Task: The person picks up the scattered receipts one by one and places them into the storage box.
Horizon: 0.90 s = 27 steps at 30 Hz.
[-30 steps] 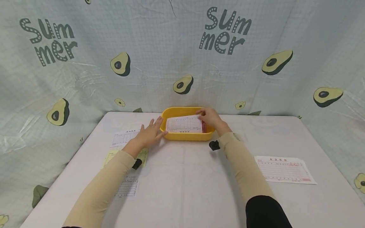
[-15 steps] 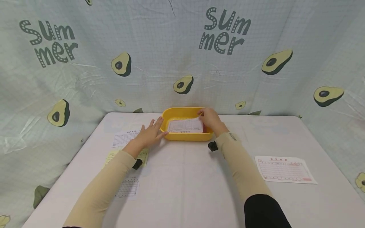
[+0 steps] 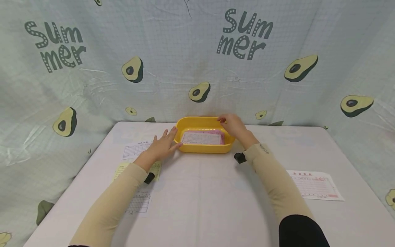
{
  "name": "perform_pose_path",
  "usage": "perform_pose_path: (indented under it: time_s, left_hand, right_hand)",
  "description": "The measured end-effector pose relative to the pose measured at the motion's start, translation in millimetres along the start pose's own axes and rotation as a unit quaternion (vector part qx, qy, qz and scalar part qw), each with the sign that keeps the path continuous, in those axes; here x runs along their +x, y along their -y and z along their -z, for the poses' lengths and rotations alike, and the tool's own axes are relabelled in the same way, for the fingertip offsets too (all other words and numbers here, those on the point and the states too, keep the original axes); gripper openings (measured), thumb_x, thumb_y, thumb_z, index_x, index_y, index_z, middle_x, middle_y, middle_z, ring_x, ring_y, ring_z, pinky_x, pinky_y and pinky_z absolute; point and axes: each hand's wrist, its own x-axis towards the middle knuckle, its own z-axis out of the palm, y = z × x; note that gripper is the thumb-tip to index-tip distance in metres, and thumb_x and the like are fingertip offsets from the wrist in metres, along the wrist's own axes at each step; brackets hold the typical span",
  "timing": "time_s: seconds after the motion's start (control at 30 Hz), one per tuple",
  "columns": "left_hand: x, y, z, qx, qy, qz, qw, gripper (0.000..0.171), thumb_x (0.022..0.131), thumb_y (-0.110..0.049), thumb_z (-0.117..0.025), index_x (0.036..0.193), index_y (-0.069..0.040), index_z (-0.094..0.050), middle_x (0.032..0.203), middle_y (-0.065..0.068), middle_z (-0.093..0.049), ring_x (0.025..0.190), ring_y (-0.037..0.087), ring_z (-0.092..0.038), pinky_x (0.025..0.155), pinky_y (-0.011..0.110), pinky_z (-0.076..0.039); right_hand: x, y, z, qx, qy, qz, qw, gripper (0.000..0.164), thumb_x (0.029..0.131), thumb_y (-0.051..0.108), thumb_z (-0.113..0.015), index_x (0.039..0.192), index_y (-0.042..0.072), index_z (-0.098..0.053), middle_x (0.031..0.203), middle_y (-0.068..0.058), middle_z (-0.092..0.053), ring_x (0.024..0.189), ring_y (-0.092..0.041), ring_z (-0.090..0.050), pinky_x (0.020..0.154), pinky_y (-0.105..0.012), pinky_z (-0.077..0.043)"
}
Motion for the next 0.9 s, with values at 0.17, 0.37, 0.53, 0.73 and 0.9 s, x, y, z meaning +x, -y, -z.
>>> perform_pose_path:
  time_s: [0.17,0.37,0.53,0.73,0.9]
  left_hand:
    - [0.0,-0.4,-0.1,0.003,0.002,-0.001,1.0,0.085,0.107,-0.06,-0.036,0.166,-0.009,-0.003,0.172,0.005,-0.001,0.156,0.037,-0.001,0.118,0.069,-0.002]
    - [1.5,1.1,-0.7,0.004,0.0,0.0,1.0,0.085,0.107,-0.059,-0.037,0.166,-0.009,-0.003,0.172,0.006,-0.001,0.156,0.037,-0.001,0.118,0.07,-0.002]
    - [2.5,1.5,-0.5,0.003,-0.003,-0.004,1.0,0.084,0.107,-0.058,-0.037,0.166,-0.009,-0.004,0.172,0.006,-0.002,0.156,0.038,-0.002,0.117,0.07,-0.004]
    - [2.1,0.7,0.7,0.003,-0.002,-0.003,1.0,0.085,0.107,-0.059,-0.037,0.166,-0.008,-0.004,0.172,0.006,-0.001,0.156,0.038,-0.002,0.118,0.07,-0.004]
    - [2.5,1.2,-0.1,0.001,-0.003,-0.003,1.0,0.084,0.107,-0.058,-0.037,0.166,-0.008,-0.004,0.172,0.007,-0.001,0.156,0.037,-0.001,0.118,0.07,-0.003]
  right_hand:
    - [-11,3,8,-0.002,-0.003,0.023,1.0,0.028,0.104,-0.001,-0.056,0.13,-0.005,-0.065,0.125,-0.023,-0.065,0.111,-0.039,-0.059,0.101,-0.049,-0.051]
    - [-24,4,14,-0.011,-0.009,0.053,0.999,0.027,0.103,-0.001,-0.058,0.128,-0.004,-0.067,0.122,-0.022,-0.067,0.106,-0.037,-0.061,0.096,-0.048,-0.054]
    - [-40,2,20,-0.015,-0.013,0.075,0.997,0.026,0.101,-0.002,-0.06,0.126,-0.004,-0.069,0.121,-0.021,-0.069,0.1,-0.035,-0.063,0.089,-0.047,-0.056]
    - [-60,-8,29,-0.02,-0.021,0.084,0.996,0.025,0.102,0.001,-0.061,0.125,-0.003,-0.07,0.12,-0.021,-0.07,0.099,-0.034,-0.067,0.086,-0.049,-0.057]
    - [-75,-18,37,-0.022,-0.037,0.087,0.995,0.024,0.101,0.0,-0.062,0.123,-0.003,-0.07,0.115,-0.021,-0.071,0.094,-0.033,-0.069,0.083,-0.049,-0.058]
